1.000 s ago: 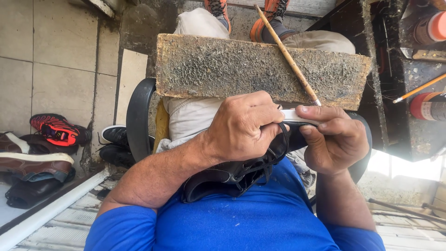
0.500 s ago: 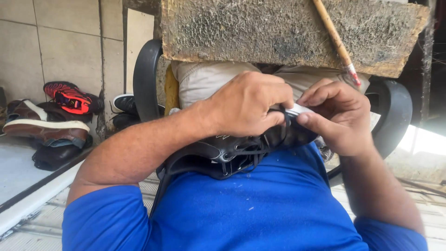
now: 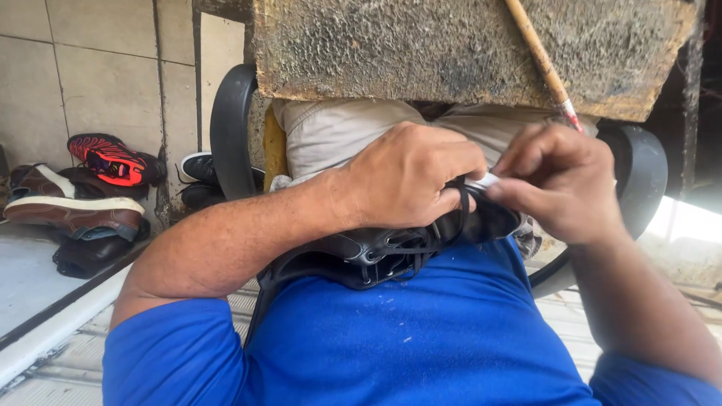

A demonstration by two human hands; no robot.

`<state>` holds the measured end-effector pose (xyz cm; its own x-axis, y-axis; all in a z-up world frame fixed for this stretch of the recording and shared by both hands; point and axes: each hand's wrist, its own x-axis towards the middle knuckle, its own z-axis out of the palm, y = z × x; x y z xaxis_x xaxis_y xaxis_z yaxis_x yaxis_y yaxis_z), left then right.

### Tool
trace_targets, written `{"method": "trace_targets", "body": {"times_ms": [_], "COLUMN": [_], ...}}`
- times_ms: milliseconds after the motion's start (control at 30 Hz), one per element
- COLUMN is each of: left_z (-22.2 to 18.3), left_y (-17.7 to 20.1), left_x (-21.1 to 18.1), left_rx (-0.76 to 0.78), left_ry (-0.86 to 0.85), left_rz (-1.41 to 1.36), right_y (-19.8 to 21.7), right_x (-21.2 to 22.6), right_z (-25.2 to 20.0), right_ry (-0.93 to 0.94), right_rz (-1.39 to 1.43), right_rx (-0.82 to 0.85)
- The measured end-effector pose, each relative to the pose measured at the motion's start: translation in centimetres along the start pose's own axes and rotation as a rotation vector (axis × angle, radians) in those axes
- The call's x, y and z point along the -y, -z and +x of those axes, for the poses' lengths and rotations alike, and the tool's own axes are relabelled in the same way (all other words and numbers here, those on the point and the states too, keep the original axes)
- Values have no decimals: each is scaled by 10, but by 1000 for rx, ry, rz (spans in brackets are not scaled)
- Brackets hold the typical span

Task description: Repairing a sneaker by applying adhesive to the sole and pressing it together.

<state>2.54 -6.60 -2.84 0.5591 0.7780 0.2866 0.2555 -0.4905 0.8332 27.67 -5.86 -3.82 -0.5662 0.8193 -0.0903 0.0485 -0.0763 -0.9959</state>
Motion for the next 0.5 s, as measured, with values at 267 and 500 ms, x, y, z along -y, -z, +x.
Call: {"method": "trace_targets", "body": {"times_ms": [267,500], "left_z": [0,-5], "left_y": [-3,-4], "left_x": [3,5], "left_rx": [-6,34], "left_ry": [-26,29], "left_rz": [16,18], "right_y": [11,16], "right_x": [1,-1], "right_z": [-1,9], "right_ry": [-18,-7], "right_rz": [-30,86], "right_rx": [27,196]}}
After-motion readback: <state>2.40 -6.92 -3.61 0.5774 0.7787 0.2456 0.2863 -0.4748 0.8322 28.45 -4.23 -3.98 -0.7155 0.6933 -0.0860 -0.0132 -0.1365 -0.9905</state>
